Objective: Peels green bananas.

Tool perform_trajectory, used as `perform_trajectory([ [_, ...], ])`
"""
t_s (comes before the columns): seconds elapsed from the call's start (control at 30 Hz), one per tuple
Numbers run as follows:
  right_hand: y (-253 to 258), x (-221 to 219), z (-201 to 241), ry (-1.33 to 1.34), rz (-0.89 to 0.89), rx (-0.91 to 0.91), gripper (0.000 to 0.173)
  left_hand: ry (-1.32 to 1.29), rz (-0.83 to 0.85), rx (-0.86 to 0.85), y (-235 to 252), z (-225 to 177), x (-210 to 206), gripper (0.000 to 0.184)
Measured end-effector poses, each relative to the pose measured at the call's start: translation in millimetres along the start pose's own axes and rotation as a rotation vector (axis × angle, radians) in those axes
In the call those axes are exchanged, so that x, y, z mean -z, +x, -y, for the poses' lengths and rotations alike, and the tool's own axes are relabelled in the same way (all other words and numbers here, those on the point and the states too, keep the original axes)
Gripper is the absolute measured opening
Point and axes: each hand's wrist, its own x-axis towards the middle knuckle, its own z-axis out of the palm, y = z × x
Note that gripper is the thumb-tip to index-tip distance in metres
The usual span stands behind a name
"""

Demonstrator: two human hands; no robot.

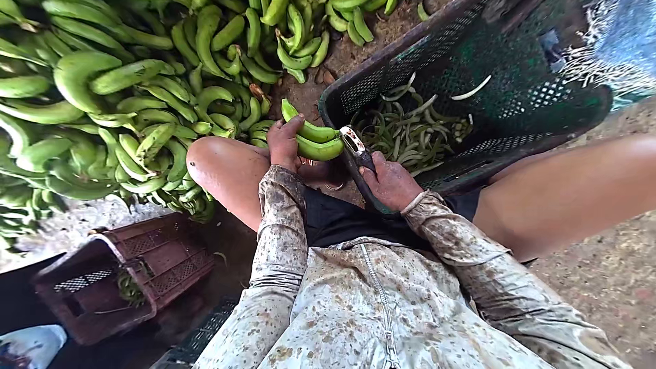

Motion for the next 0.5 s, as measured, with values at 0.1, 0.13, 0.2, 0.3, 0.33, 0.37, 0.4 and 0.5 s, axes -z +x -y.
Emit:
perform_trajectory([
  [0.1,19.2,-4.6,4.0,-0.008,0.064,-0.03,0.039,0.061,-0.009,0.002,7.6,3.5,-3.8,0.026],
  [0.13,23.7,-9.2,2.4,0.003,0.07,-0.027,0.039,0.086,-0.024,0.003,10.4,5.5,-5.2,0.026],
  [0.2,26.8,-16.8,-1.3,-0.003,0.05,-0.027,0.042,0.097,-0.043,0.014,13.5,7.4,-5.8,0.029],
  [0.3,21.8,-26.1,-0.4,-0.036,0.013,-0.061,0.045,0.164,-0.068,-0.105,1.6,5.7,-5.2,0.036],
  [0.33,21.0,-25.2,2.4,-0.027,0.002,-0.077,0.046,0.198,-0.071,-0.18,-2.9,2.9,-7.5,0.041],
  [0.37,20.4,-21.7,4.8,-0.02,-0.004,-0.086,0.045,0.213,-0.071,-0.253,-7.1,1.8,-10.8,0.045],
  [0.4,18.5,-18.4,6.5,-0.017,0.003,-0.086,0.044,0.222,-0.071,-0.306,-12.8,3.4,-11.8,0.048],
  [0.5,21.1,0.2,8.6,-0.009,0.082,-0.043,0.042,0.222,-0.102,-0.415,-20.7,6.5,-13.7,0.048],
])
